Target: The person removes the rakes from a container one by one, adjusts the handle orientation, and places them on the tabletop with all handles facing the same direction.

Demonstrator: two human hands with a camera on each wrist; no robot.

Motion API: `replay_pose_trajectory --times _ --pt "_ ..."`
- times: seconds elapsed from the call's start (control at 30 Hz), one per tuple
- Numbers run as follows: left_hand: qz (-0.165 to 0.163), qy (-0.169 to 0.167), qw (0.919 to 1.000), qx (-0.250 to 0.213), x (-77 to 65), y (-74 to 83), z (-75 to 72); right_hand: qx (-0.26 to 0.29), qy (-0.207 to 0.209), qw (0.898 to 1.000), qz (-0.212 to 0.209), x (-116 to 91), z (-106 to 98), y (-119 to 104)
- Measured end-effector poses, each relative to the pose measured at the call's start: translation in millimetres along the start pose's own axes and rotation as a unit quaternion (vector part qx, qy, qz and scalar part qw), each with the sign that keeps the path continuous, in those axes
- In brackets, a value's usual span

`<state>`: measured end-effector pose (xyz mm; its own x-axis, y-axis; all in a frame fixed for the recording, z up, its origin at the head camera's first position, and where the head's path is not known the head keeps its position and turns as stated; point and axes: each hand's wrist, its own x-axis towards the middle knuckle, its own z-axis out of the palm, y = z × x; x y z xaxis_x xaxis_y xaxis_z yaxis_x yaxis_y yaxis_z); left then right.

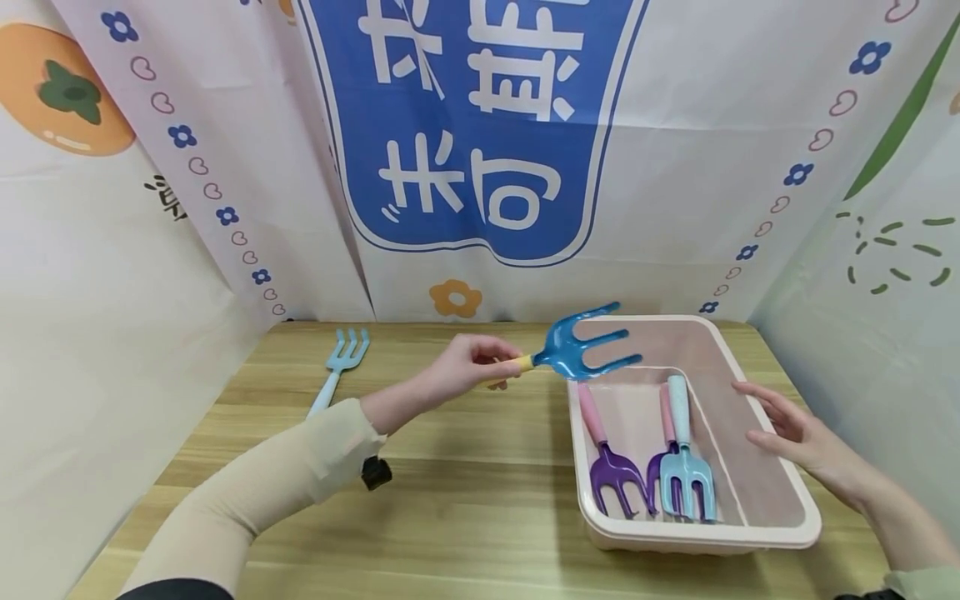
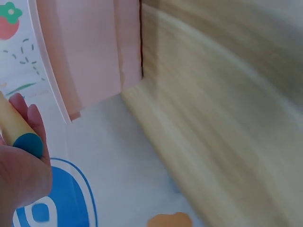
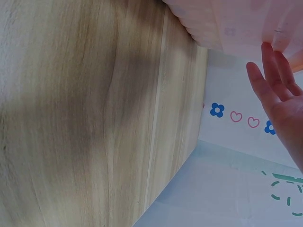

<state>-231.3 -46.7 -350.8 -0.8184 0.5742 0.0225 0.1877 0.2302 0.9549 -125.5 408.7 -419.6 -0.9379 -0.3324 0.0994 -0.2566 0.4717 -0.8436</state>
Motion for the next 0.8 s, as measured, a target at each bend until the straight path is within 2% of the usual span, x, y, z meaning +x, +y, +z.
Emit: replay_pose_trajectory --times 0.17,0.43,0.53,0.67,0.8 --pt "-0.024 0.035 0.9974 -0.058 -25.2 -13.6 -6.5 0.0 0.001 1.0 -0.003 -1.2 0.3 1.5" --pt "-0.03 0.094 0.9866 -0.13 -58.4 -34.0 -12.3 0.004 0.004 1.0 0.001 -0.5 0.3 2.4" --pt "-0.019 0.135 0.9808 -0.14 -67.1 -46.1 -13.7 0.007 0.005 1.0 0.0 0.3 0.2 1.9" --pt "-0.007 0.197 0.973 -0.119 -77.0 -64.3 -17.0 0.003 0.004 1.0 0.003 1.0 0.1 2.2" --pt "-0.018 0.241 0.9655 -0.097 -85.7 -80.8 -23.9 -0.005 0.005 1.0 0.004 1.2 0.2 2.8"
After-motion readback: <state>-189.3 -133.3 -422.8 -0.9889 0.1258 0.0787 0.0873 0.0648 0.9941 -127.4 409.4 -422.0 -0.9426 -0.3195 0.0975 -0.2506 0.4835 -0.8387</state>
